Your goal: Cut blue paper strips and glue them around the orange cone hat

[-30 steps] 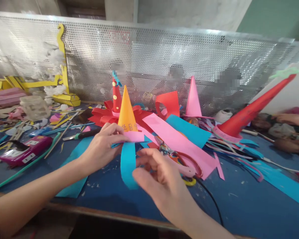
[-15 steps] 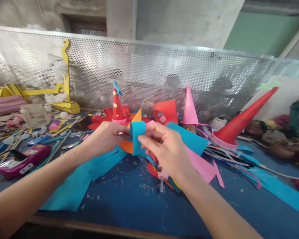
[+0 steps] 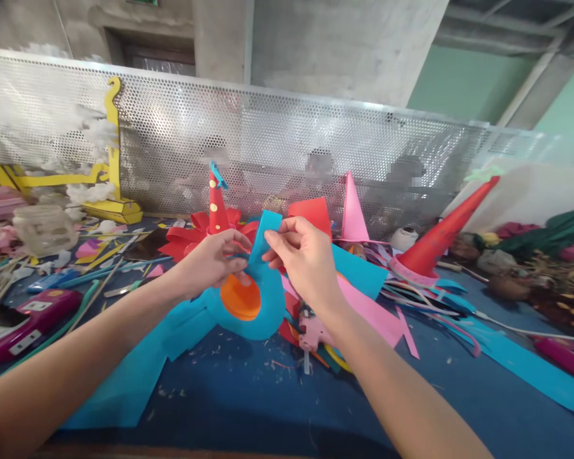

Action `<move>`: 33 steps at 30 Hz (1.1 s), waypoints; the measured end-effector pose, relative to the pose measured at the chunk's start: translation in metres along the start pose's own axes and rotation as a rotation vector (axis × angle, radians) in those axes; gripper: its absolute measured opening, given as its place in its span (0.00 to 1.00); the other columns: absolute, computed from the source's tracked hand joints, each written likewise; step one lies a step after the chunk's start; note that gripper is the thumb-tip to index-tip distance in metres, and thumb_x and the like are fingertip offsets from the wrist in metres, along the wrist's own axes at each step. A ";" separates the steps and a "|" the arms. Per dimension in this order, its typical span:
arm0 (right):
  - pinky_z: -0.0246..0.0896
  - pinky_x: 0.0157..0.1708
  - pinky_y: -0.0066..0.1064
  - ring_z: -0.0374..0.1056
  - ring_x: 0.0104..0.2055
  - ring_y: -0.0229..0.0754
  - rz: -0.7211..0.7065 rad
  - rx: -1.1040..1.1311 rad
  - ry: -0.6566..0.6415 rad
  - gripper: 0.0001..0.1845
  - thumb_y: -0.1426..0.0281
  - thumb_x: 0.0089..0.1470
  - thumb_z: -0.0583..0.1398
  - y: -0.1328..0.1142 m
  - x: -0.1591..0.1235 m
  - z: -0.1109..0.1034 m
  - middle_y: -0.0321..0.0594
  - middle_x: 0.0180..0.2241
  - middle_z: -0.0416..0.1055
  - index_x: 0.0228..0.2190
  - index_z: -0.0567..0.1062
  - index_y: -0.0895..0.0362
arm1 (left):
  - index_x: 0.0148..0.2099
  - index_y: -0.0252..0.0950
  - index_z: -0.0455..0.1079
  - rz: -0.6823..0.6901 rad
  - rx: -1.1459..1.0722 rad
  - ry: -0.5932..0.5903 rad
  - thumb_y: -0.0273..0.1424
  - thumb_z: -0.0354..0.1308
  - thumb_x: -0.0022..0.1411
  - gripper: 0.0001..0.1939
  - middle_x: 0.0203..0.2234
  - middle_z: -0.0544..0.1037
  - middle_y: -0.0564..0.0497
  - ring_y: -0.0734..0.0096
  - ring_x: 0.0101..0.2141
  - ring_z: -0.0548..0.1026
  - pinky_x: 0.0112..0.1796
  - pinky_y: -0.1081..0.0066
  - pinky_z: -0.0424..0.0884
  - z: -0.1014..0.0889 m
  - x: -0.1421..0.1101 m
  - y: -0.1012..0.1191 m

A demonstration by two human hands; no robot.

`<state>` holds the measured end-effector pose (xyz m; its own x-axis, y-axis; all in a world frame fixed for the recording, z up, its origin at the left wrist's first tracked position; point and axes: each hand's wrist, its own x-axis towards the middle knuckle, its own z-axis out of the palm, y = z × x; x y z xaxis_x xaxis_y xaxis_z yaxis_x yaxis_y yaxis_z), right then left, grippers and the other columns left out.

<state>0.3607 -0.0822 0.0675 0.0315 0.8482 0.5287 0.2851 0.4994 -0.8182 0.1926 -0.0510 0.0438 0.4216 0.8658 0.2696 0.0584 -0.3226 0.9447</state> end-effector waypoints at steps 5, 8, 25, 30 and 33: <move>0.65 0.17 0.24 0.68 0.17 0.35 -0.090 -0.125 0.016 0.12 0.64 0.55 0.63 0.001 0.000 0.003 0.32 0.17 0.72 0.28 0.66 0.57 | 0.39 0.38 0.59 -0.031 -0.056 0.009 0.14 0.51 0.52 0.15 0.33 0.72 0.54 0.67 0.27 0.81 0.20 0.76 0.73 0.001 -0.006 0.001; 0.65 0.17 0.24 0.68 0.16 0.35 -0.119 -0.170 0.020 0.12 0.65 0.56 0.62 0.003 0.001 0.007 0.31 0.17 0.72 0.28 0.65 0.56 | 0.37 0.36 0.62 -0.029 -0.063 0.010 0.19 0.58 0.52 0.12 0.32 0.73 0.53 0.68 0.28 0.80 0.22 0.76 0.75 0.002 -0.007 0.000; 0.63 0.45 0.44 0.65 0.50 0.54 0.137 -1.030 -0.600 0.18 0.75 0.50 0.58 0.048 -0.081 -0.093 0.48 0.49 0.69 0.45 0.73 0.57 | 0.33 0.36 0.66 0.004 0.015 0.044 0.29 0.64 0.52 0.09 0.17 0.75 0.57 0.72 0.18 0.76 0.15 0.80 0.67 -0.006 -0.001 -0.016; 0.62 0.49 0.43 0.65 0.51 0.52 0.125 -0.937 -0.633 0.17 0.75 0.55 0.53 0.071 -0.084 -0.101 0.51 0.48 0.68 0.45 0.73 0.60 | 0.35 0.35 0.68 0.038 0.015 0.040 0.31 0.64 0.52 0.10 0.18 0.74 0.58 0.75 0.15 0.73 0.13 0.79 0.65 -0.006 -0.001 -0.020; 0.64 0.48 0.39 0.67 0.50 0.50 0.192 -0.787 -0.594 0.17 0.72 0.59 0.52 0.059 -0.082 -0.115 0.49 0.49 0.69 0.48 0.72 0.57 | 0.37 0.35 0.69 0.062 0.021 0.036 0.32 0.64 0.52 0.10 0.20 0.76 0.56 0.74 0.16 0.75 0.15 0.79 0.67 -0.005 -0.001 -0.024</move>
<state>0.4849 -0.1431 0.0020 -0.2786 0.9600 0.0295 0.8842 0.2683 -0.3824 0.1860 -0.0424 0.0216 0.3927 0.8568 0.3342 0.0523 -0.3836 0.9220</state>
